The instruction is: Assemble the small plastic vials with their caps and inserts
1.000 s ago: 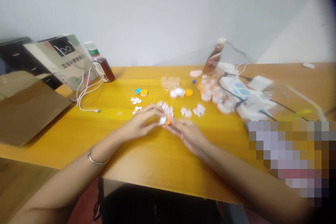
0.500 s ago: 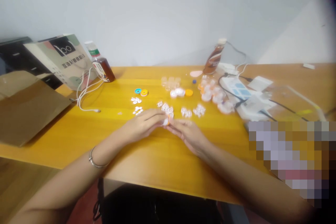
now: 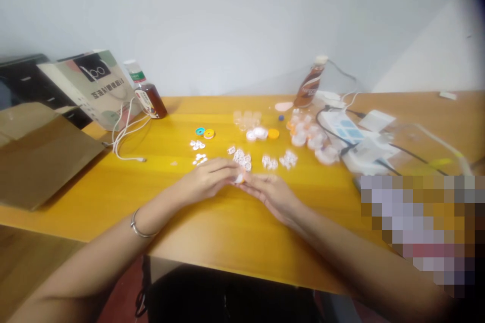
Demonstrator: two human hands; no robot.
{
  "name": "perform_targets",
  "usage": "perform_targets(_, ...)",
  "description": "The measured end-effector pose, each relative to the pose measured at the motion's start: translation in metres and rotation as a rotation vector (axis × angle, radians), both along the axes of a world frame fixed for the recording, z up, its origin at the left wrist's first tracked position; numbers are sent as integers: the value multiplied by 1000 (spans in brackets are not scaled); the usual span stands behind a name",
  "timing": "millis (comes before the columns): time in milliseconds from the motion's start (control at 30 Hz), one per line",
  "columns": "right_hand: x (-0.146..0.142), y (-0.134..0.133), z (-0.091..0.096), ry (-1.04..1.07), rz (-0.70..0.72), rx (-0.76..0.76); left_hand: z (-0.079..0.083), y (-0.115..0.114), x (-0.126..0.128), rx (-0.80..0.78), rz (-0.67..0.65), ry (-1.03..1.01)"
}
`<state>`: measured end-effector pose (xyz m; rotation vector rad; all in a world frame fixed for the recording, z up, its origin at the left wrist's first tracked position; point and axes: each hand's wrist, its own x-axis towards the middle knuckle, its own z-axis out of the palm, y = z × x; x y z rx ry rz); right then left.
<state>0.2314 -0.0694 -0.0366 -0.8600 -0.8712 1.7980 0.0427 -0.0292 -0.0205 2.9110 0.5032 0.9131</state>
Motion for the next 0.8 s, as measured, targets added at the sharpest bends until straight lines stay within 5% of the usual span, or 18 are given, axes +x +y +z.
perform_targets(167, 1, 1, 0, 11, 14, 20, 2, -2, 0, 34, 10, 17)
perform_targets(567, 0, 3, -1, 12, 112, -59, 10, -4, 0, -166, -47, 50)
perform_targets(800, 5, 5, 0, -125, 183, 62, 7, -4, 1, -239, 28, -37)
